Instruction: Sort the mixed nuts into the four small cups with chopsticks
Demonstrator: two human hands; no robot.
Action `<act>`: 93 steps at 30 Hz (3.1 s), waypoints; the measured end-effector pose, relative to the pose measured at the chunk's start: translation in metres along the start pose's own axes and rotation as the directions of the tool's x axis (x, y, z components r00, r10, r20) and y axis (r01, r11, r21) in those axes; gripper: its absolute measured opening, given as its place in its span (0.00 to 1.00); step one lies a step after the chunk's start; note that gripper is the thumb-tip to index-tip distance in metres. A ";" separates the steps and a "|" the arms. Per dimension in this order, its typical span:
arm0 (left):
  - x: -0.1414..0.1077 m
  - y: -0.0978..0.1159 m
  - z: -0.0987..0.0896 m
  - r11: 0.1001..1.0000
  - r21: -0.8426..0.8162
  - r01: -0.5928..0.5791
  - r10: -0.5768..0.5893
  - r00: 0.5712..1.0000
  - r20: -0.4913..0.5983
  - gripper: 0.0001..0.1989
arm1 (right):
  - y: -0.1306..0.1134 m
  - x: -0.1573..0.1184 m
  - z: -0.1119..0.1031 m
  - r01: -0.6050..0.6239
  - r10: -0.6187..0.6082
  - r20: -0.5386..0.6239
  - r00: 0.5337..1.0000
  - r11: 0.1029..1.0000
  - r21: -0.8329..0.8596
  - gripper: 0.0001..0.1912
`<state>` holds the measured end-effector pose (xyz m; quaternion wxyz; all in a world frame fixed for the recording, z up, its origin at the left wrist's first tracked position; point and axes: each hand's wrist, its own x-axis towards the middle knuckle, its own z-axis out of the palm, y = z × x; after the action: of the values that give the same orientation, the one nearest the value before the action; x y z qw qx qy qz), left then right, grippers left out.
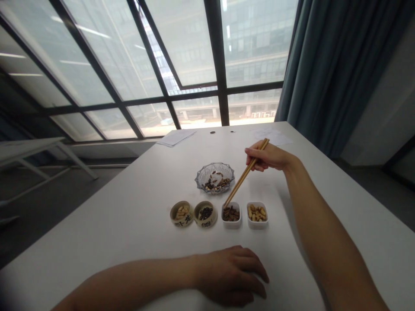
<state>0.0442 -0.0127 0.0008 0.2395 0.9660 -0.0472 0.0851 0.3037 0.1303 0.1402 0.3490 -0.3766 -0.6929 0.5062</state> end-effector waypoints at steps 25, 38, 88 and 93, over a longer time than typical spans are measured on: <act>-0.004 -0.002 0.005 0.999 0.039 -0.018 0.019 0.999 -0.032 0.20 | 0.033 0.048 0.052 0.149 -0.222 -0.271 0.937 0.953 -0.264 0.24; -0.003 -0.002 0.005 0.999 0.042 -0.025 0.026 0.999 -0.034 0.19 | 0.044 0.053 0.062 0.155 -0.218 -0.241 0.946 0.954 -0.256 0.25; -0.002 -0.001 0.003 1.000 0.021 -0.014 0.015 1.000 -0.026 0.17 | 0.026 0.037 0.019 0.220 -0.116 -0.408 0.905 0.951 0.217 0.27; -0.001 0.000 0.001 1.000 0.018 -0.008 0.008 1.000 -0.007 0.16 | 0.036 0.052 0.042 0.221 -0.168 -0.441 0.882 0.973 0.069 0.30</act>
<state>0.0433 -0.0128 -0.0007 0.2306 0.9676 -0.0495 0.0901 0.2492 0.1645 0.1009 0.5644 -0.3866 -0.6016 0.4123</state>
